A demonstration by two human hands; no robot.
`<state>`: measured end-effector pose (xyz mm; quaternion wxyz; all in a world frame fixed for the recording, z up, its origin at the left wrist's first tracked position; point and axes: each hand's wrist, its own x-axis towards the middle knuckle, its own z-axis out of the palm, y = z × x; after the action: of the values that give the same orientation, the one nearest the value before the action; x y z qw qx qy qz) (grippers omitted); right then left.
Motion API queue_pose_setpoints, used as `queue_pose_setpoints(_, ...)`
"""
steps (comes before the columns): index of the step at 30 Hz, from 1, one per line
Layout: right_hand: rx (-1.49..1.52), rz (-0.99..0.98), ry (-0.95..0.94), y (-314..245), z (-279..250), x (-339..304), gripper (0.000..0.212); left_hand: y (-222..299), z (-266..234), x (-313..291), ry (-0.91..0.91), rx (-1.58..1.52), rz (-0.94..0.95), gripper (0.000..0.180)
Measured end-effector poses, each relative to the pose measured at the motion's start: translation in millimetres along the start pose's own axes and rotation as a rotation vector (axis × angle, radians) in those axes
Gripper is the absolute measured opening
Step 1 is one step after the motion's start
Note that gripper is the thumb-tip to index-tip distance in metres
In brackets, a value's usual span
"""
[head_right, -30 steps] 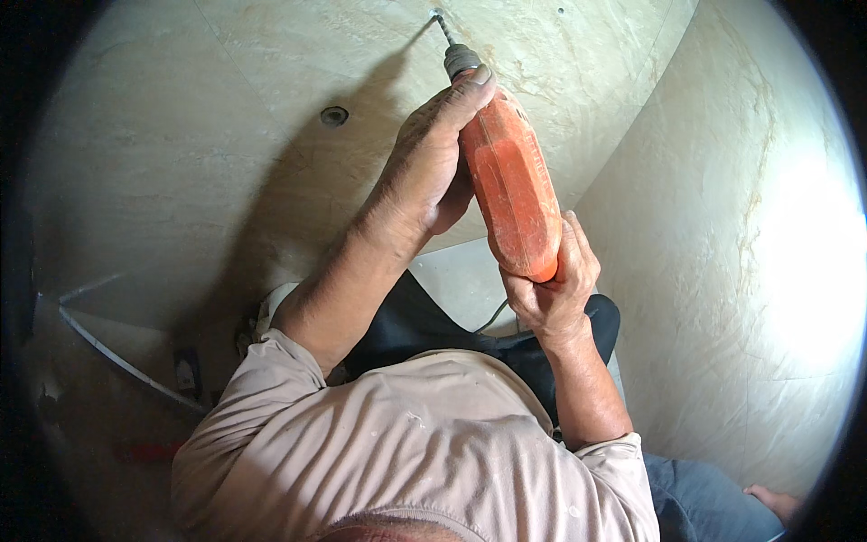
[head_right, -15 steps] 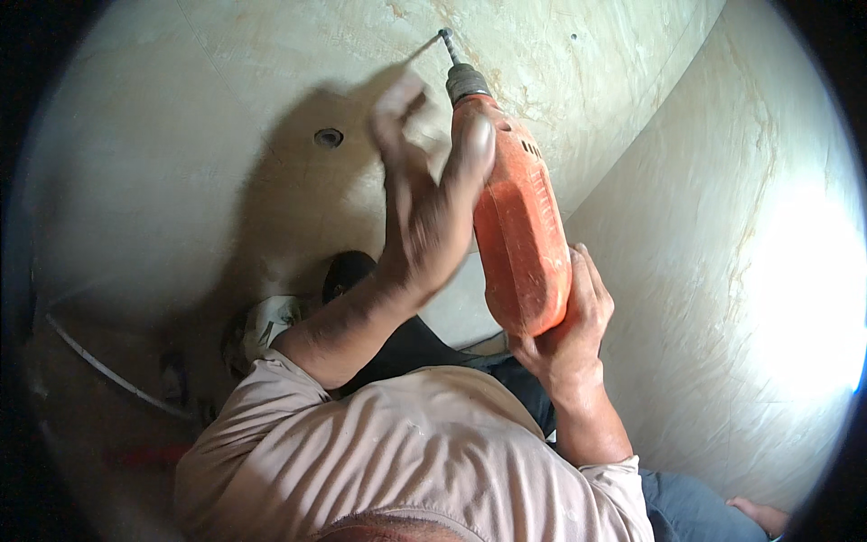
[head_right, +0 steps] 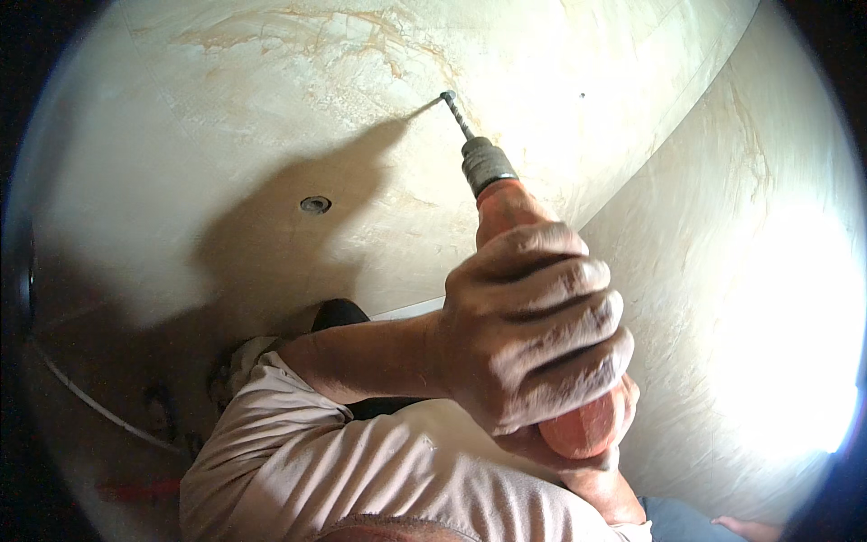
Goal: The person drills a hole into a tiled wall using a power drill and uses the back of an axe to hammer a small metal pin into the wall.
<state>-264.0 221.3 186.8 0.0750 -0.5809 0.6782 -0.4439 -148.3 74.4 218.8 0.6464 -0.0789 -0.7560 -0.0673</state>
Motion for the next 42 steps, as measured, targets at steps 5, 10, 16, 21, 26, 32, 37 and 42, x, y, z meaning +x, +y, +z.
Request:
queue_pose_setpoints(5,-0.041,-0.028,-0.006,-0.5,-0.2,11.4,0.055,-3.3,24.1,-15.7,0.178,-0.024,0.022,0.050)
queue_pose_setpoints(10,-0.075,-0.040,-0.008,-2.3,-0.4,14.3,0.050,-4.9,23.6,-22.7,0.207,-0.009,0.029,0.036)
queue_pose_setpoints(16,-0.097,-0.070,-0.016,-3.6,0.5,24.5,0.045,-18.0,13.7,-17.0,0.182,-0.060,-0.003,0.034)
queue_pose_setpoints(21,-0.091,-0.113,-0.035,-2.7,4.4,25.2,0.042,-23.1,12.5,-18.8,0.173,-0.008,0.020,0.033)
queue_pose_setpoints(26,-0.030,-0.164,-0.024,4.8,1.6,23.9,0.034,-25.6,-2.6,-8.9,0.129,-0.060,0.008,0.035)
queue_pose_setpoints(32,-0.176,-0.147,0.005,-5.8,2.9,23.6,0.035,-26.5,6.0,-17.1,0.146,-0.047,0.045,0.031)
queue_pose_setpoints(37,-0.144,-0.111,0.060,-7.9,9.3,22.9,0.035,-31.5,8.5,-21.2,0.164,-0.031,0.055,0.031)
queue_pose_setpoints(42,-0.110,-0.113,0.023,-5.4,4.4,24.7,0.033,-31.6,11.7,-19.8,0.211,-0.048,0.026,0.033)
